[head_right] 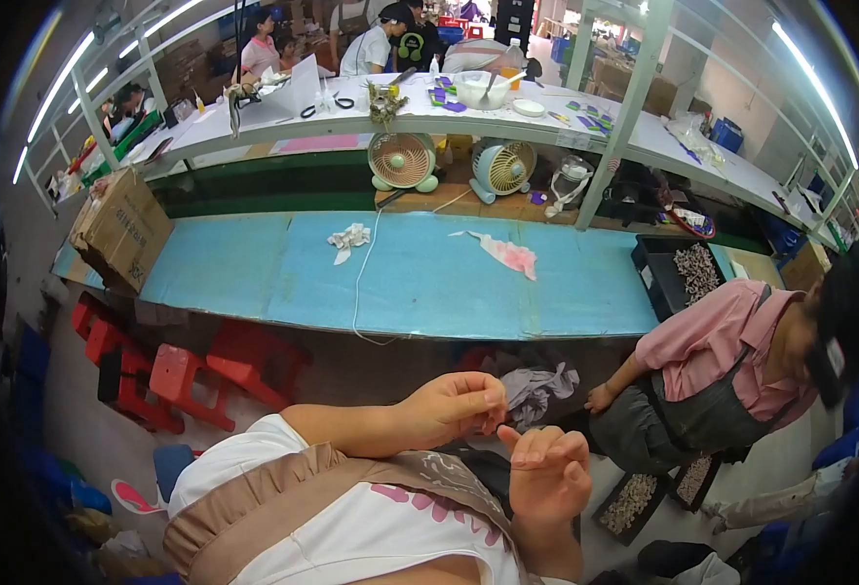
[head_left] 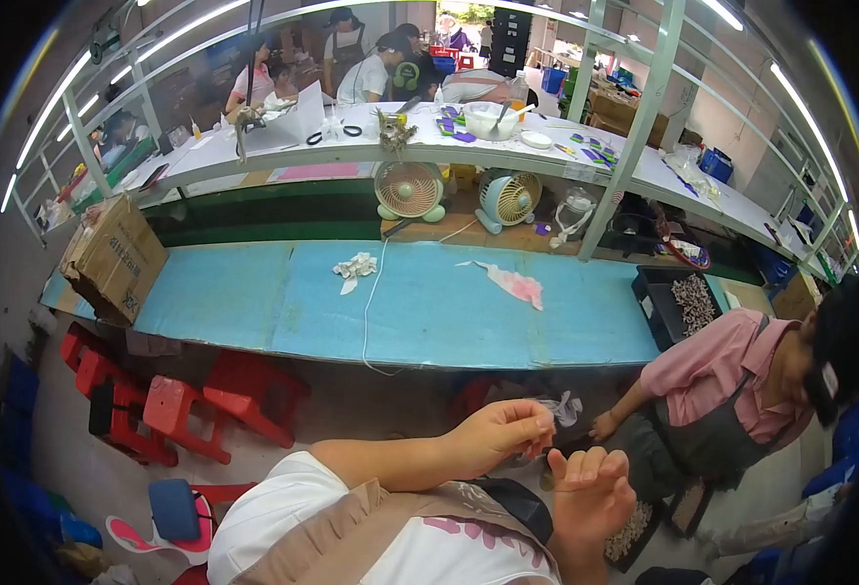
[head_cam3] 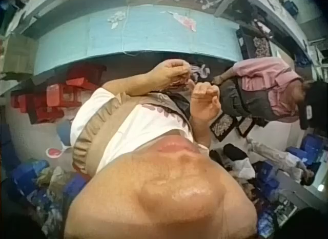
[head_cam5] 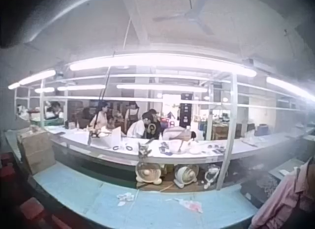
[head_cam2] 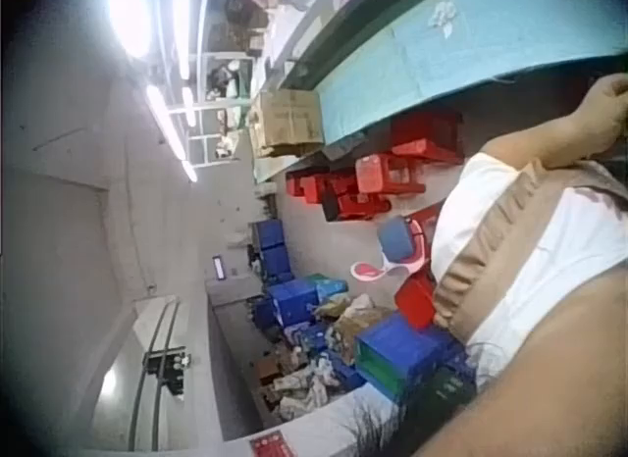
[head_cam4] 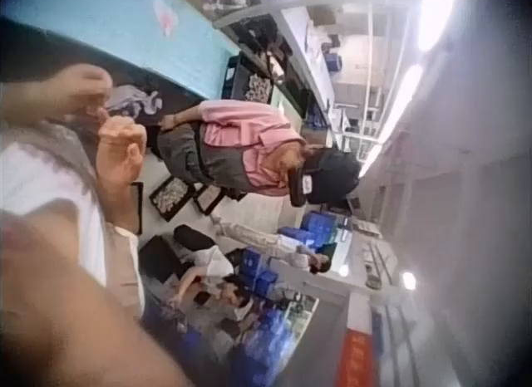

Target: The person assembles small purple and green plastic toy components by hand at a factory workbench, fitting plastic parts together to form a housing.

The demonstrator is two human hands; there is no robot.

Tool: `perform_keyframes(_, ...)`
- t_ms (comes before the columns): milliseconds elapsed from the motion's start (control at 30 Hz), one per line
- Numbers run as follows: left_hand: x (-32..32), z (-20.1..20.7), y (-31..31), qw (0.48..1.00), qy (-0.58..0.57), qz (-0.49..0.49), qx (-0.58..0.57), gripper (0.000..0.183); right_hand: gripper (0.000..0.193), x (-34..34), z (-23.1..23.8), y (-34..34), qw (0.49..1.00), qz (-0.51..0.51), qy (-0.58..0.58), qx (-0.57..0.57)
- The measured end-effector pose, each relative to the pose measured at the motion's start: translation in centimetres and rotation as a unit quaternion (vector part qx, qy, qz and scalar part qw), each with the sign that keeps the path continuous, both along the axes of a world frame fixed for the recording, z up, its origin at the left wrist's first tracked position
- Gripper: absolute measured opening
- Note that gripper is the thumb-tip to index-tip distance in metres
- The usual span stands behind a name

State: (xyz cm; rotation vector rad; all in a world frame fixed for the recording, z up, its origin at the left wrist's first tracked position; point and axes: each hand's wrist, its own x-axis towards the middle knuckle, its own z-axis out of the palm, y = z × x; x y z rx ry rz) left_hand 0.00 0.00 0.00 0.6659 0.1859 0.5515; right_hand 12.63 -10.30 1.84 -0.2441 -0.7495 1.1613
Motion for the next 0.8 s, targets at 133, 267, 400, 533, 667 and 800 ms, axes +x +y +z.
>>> perform_keyframes(133, -0.2, 0.1, -0.4, 0.999, 0.050, 0.002, 0.016, 0.017, 0.023, -0.3, 0.2, 0.1, 0.995, 0.069, 0.069, 0.011)
perform_keyframes(267, -0.5, 0.1, 0.6, 0.999, 0.032, -0.016, -0.004, 0.016, 0.024, 0.0, -0.1, 1.2, 0.989, 0.085, 0.117, 0.007)
perform_keyframes(400, -2.2, 1.3, 1.5, 0.999, -0.006, 0.002, -0.032, 0.018, 0.024, -1.3, 0.0, 2.1, 0.991, 0.095, 0.097, 0.017)
perform_keyframes(533, -3.9, 1.6, 2.3, 0.998, -0.061, 0.011, -0.015, 0.019, 0.023, -3.0, 0.1, 2.5, 0.993, 0.095, 0.074, 0.019)
perform_keyframes(667, -5.5, 1.4, 4.7, 0.997, -0.063, 0.050, 0.009, 0.028, 0.028, -5.3, 0.2, 4.3, 0.994, 0.050, 0.085, -0.036)
perform_keyframes(800, -8.5, 3.0, 8.9, 0.988, -0.032, 0.142, 0.049, 0.045, 0.072, -7.0, 1.0, 9.1, 0.977, 0.170, 0.129, 0.010)
